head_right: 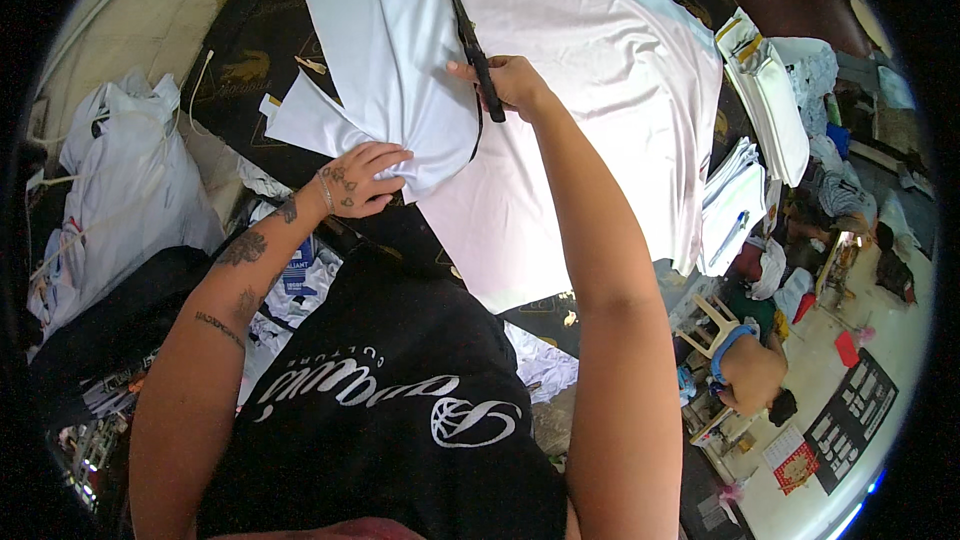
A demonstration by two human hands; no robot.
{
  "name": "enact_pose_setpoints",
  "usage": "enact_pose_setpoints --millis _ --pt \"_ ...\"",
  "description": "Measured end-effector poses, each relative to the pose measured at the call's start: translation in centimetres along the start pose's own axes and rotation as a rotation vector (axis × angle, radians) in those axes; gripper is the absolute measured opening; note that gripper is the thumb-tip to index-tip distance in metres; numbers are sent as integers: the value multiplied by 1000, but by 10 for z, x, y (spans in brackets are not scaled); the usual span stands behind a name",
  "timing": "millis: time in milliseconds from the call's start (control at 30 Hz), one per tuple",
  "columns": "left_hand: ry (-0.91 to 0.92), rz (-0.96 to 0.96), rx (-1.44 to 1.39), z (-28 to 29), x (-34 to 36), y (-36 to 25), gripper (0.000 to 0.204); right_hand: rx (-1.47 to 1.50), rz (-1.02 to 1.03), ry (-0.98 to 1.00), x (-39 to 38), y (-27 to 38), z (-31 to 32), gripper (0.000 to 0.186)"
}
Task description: The person repeatedly lays out a red and white jersey on a table, places a white paper pattern on top, and uses shears to cut the fabric along the pattern edges. The person then removes the pattern and sets the cut fabric aside, repeating the process with additional jerseys.
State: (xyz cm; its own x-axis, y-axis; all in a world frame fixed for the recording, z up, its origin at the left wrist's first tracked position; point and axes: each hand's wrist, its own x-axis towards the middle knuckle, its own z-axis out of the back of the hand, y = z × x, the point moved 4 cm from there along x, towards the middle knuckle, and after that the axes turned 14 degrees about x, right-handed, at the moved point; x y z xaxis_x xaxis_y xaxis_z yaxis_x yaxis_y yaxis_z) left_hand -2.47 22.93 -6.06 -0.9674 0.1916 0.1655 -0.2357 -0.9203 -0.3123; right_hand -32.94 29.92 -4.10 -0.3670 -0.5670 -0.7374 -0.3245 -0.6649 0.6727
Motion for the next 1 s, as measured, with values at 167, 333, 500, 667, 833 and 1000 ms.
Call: enact_pose_setpoints --millis 167,333,500,667,833,1000 --pt "-155 241 134 6 4 -4 47 72 355 -52 -52 -4 -3 68" --pt "458 1021 -23 48 17 22 60 -97 256 -49 -163 -74 4 58" --pt "579 896 16 98 59 42 52 -44 96 -100 -284 -190 36 61" --pt "399 773 217 31 54 73 69 -129 106 -417 -356 -286 85 53" --pt "-234 670 175 -15 -86 45 50 -291 110 -848 -404 -373 146 54" --pt "1561 408 -118 -23 -174 -104 43 -26 106 -1058 -422 -425 206 53"
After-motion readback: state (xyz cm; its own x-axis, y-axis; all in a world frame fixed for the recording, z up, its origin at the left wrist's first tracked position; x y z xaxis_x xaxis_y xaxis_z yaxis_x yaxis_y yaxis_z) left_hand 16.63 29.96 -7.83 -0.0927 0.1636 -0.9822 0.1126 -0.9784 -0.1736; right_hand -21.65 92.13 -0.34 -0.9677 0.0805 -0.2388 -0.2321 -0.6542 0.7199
